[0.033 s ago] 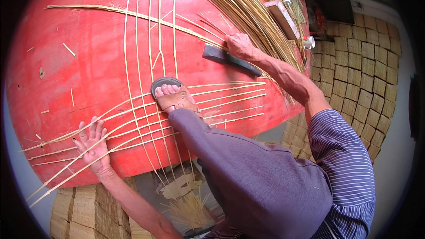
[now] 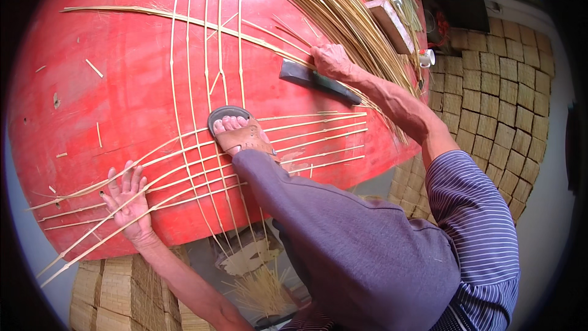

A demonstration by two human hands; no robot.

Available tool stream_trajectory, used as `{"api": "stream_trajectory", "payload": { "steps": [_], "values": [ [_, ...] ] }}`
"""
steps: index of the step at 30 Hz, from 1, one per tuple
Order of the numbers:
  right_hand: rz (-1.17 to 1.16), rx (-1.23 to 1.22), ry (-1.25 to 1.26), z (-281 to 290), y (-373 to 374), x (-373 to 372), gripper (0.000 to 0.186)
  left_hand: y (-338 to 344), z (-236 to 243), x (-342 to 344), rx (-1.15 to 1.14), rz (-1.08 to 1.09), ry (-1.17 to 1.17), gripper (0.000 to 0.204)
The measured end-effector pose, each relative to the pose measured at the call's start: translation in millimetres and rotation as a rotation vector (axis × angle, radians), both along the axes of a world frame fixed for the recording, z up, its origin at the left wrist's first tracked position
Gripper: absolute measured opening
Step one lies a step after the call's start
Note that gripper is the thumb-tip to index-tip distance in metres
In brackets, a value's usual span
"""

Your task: The person weaves thin bamboo strips by hand on a red curved work surface, alternating strips over and under existing rows to form a grid pattern. The person uses their right foot to hold the work in place while manipulating the strips with both hands.

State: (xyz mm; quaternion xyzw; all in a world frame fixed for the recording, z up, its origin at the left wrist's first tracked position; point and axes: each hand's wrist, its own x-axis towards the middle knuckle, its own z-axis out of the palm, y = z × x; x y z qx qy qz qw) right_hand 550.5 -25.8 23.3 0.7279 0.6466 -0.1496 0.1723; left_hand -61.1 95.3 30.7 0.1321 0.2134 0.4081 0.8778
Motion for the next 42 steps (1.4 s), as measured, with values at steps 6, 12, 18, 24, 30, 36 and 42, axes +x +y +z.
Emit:
{"api": "stream_trajectory", "payload": {
  "steps": [6, 12, 18, 24, 30, 36, 42],
  "values": [
    [0.135, 0.194, 0.135, 4, -5, 49, 0.009, 1, 1, 7, -0.009, 0.020, 0.083, 0.064],
    [0.069, 0.144, 0.163, 22, -1, 33, 0.008, -2, 3, 4, -0.007, 0.030, 0.112, 0.065],
    [0.028, 0.055, 0.027, 0, -25, 22, 0.014, 0, 1, 7, -0.007, 0.014, 0.101, 0.065],
    [-0.005, 0.201, 0.175, 11, -16, 40, 0.008, 1, 0, 4, 0.002, -0.003, 0.061, 0.065],
    [0.056, 0.296, 0.238, 21, 6, 4, 0.014, 0, 2, 1, -0.008, 0.008, 0.053, 0.064],
    [-0.051, 0.174, 0.009, -9, 40, -18, 0.016, 0, 3, 4, -0.028, 0.029, 0.072, 0.063],
    [-0.003, 0.224, 0.177, -22, 48, 9, 0.007, 1, 4, 8, -0.019, 0.020, 0.021, 0.062]
  ]
}}
